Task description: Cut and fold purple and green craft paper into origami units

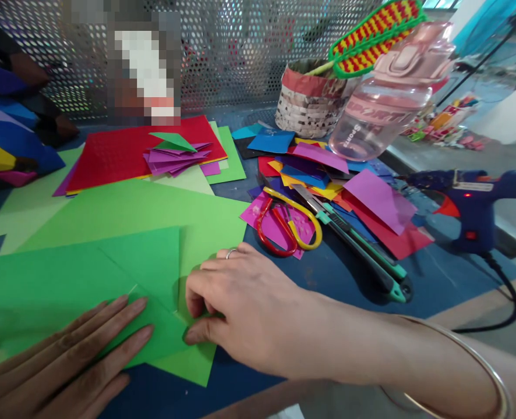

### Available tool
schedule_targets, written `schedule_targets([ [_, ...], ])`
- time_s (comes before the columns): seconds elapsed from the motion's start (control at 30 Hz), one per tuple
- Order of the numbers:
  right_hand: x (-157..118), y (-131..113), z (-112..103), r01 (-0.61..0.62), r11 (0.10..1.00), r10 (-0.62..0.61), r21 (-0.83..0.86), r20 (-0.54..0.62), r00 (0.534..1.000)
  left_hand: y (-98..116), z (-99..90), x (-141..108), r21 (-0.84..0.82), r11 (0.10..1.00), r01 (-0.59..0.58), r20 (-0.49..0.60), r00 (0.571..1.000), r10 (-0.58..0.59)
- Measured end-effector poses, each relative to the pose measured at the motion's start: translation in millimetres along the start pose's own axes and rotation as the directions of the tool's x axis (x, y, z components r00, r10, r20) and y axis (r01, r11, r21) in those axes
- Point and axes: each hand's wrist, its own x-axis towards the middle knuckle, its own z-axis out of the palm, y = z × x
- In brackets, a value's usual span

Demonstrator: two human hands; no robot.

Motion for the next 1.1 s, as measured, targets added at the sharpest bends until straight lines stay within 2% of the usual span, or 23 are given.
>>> schedule_targets([
  [0.3,-2,1,-5,-0.003,0.997,0.005,0.078,-0.026,1.0,-2,1.0,-3,-0.005,1.0,-0.02,0.002,1.0,0.02],
  [0.63,1,0,4,0.02,0.998,-0.02,-0.061,-0.008,1.0,0,1.8,-2,0.006,1.0,-0.008,0.006,1.0,0.008],
  [0.77,-1,1,5,0.019,0.997,-0.022,-0.075,-0.045,0.999,-3,-0.6,-2,0.046,0.999,-0.018,-0.013,1.0,0.018],
  [0.87,-3,-2,8,0.097,0.994,-0.101,-0.043,-0.098,0.99,-6,-5.4,-4,0.09,0.99,-0.107,0.081,0.992,0.1],
  [0.93,-4,-6,13,0.166,0.985,-0.172,-0.052,-0.177,0.969,-7,-7.6,-7,0.114,0.983,-0.143,0.144,0.982,0.126],
  [1.03,-6,-11,22,0.304,0.938,-0.338,-0.166,-0.253,0.907,-4,-7.3,-9,0.129,0.984,-0.126,0.144,0.984,0.107],
  [1.1,-5,-11,30,0.394,0.876,-0.459,-0.28,-0.231,0.858,-2,-6.3,-9,0.13,0.983,-0.132,0.152,0.982,0.111],
])
